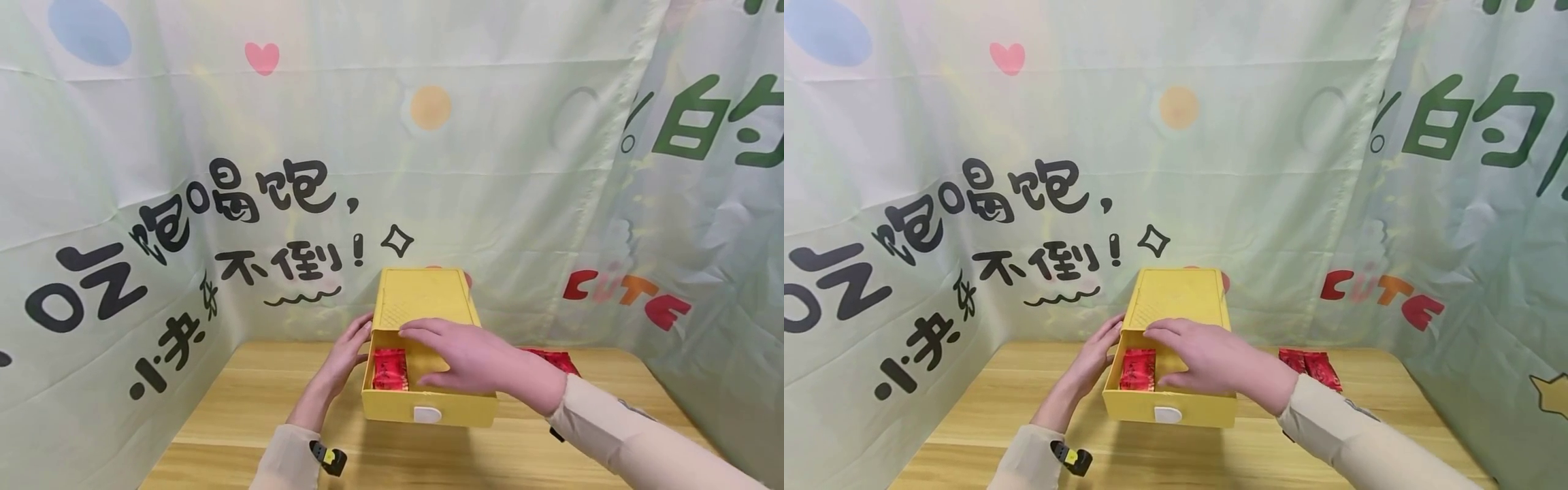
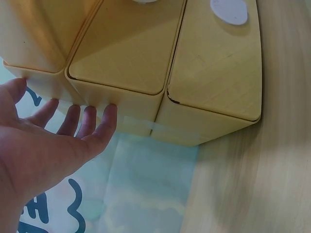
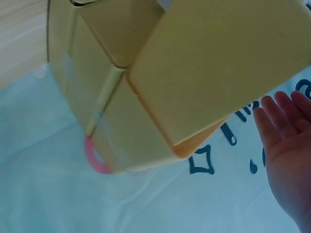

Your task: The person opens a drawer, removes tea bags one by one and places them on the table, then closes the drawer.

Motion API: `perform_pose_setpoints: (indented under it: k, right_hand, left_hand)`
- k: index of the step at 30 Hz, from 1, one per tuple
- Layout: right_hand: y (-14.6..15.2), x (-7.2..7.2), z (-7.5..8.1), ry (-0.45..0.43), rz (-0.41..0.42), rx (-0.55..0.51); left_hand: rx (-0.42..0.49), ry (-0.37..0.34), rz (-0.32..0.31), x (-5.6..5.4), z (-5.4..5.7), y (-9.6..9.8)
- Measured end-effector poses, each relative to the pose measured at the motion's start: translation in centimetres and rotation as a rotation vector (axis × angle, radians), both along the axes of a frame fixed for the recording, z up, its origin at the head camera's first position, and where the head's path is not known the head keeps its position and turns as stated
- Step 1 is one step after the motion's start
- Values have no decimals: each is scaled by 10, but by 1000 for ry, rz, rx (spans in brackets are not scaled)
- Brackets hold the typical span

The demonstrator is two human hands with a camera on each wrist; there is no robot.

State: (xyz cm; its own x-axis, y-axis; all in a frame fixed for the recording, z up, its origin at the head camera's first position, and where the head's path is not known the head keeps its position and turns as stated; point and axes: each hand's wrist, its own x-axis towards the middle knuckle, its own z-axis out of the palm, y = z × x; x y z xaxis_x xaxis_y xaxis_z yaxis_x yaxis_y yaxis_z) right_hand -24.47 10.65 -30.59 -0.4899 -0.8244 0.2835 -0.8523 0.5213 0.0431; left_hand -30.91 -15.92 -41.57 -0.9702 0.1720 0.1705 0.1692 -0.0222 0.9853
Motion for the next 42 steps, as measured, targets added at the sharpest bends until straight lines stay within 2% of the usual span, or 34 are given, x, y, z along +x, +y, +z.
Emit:
perform_pose_setpoints:
  k: [10,19,30,42]
  right_hand:
    - [-29,-8,2,-27,50,175]
    - [-46,-11,3,9,117,272]
    - [-61,-17,-1,55,139,322]
    - [-70,-19,-4,32,68,423]
  left_hand:
    - [1,-3,-2,1,2,1]
    - [8,-3,-9,0,3,0]
    - [11,-6,-16,0,3,0]
    - [31,-3,-20,0,2,0]
